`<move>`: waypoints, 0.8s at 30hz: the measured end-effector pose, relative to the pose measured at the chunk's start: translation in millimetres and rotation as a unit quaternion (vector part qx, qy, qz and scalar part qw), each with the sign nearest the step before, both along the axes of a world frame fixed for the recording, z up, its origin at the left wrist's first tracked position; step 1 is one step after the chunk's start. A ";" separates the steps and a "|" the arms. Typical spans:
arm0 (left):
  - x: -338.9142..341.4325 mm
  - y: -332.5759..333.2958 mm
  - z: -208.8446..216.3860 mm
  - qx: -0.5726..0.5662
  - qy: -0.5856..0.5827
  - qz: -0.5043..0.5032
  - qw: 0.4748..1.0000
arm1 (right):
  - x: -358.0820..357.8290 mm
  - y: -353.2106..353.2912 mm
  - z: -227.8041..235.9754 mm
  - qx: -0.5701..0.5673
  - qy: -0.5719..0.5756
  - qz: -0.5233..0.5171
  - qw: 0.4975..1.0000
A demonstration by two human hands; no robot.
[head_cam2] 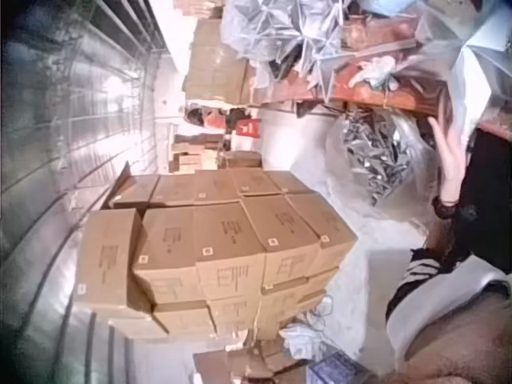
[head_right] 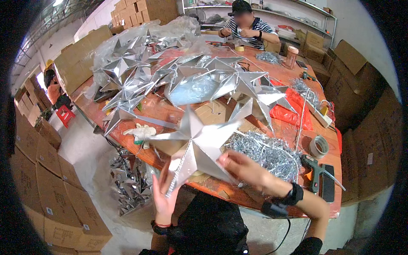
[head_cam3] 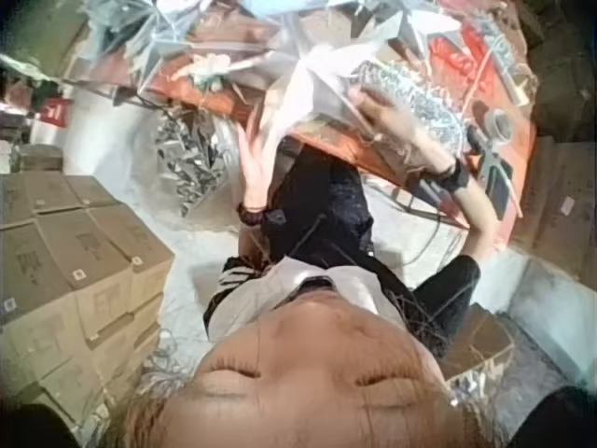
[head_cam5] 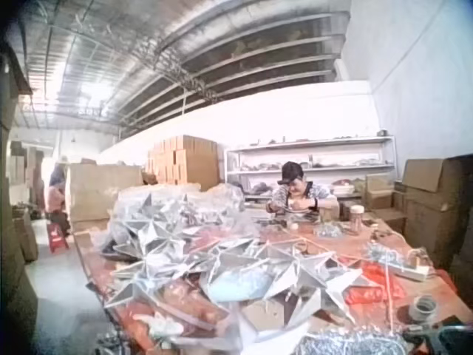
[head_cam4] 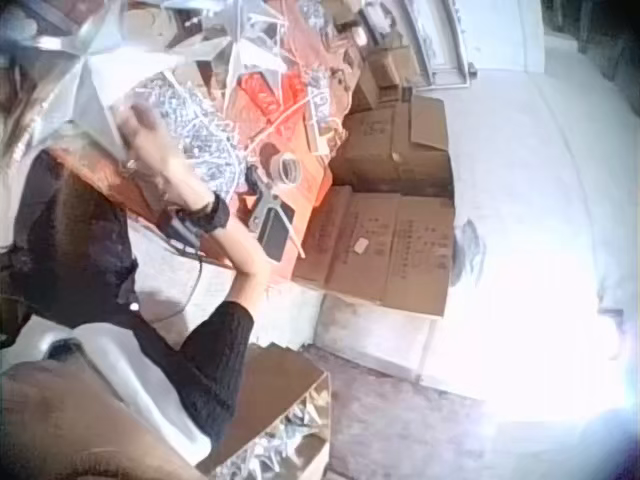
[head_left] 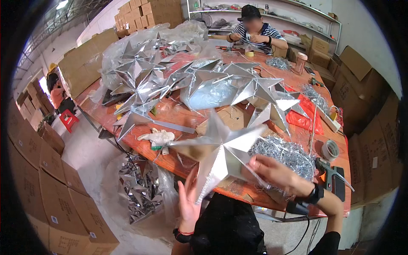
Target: The recorder uses a hot glue gun to assemble and finish metallic silver star decorations at a workshop table.
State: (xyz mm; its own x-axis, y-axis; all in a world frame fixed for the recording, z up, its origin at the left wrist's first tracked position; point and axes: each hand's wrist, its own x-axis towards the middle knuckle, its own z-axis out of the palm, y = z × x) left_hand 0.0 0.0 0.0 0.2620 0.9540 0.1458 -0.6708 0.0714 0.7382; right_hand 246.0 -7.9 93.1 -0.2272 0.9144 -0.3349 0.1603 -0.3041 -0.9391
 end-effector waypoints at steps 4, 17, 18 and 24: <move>0.5 21.8 -9.6 -0.014 -0.119 -0.013 0.993 | -23.1 -21.6 -18.2 -0.029 0.177 -0.020 0.984; -3.3 29.8 -20.6 -0.042 -0.094 0.036 0.994 | -26.8 -31.5 -21.8 0.158 0.015 0.000 0.987; -0.3 26.7 -15.5 -0.042 -0.070 0.055 0.995 | -19.7 -37.1 -9.7 0.236 -0.047 -0.023 0.970; -27.4 -6.0 -9.8 -0.043 0.170 0.199 0.964 | 72.6 -57.1 21.5 0.363 -0.206 -0.298 0.858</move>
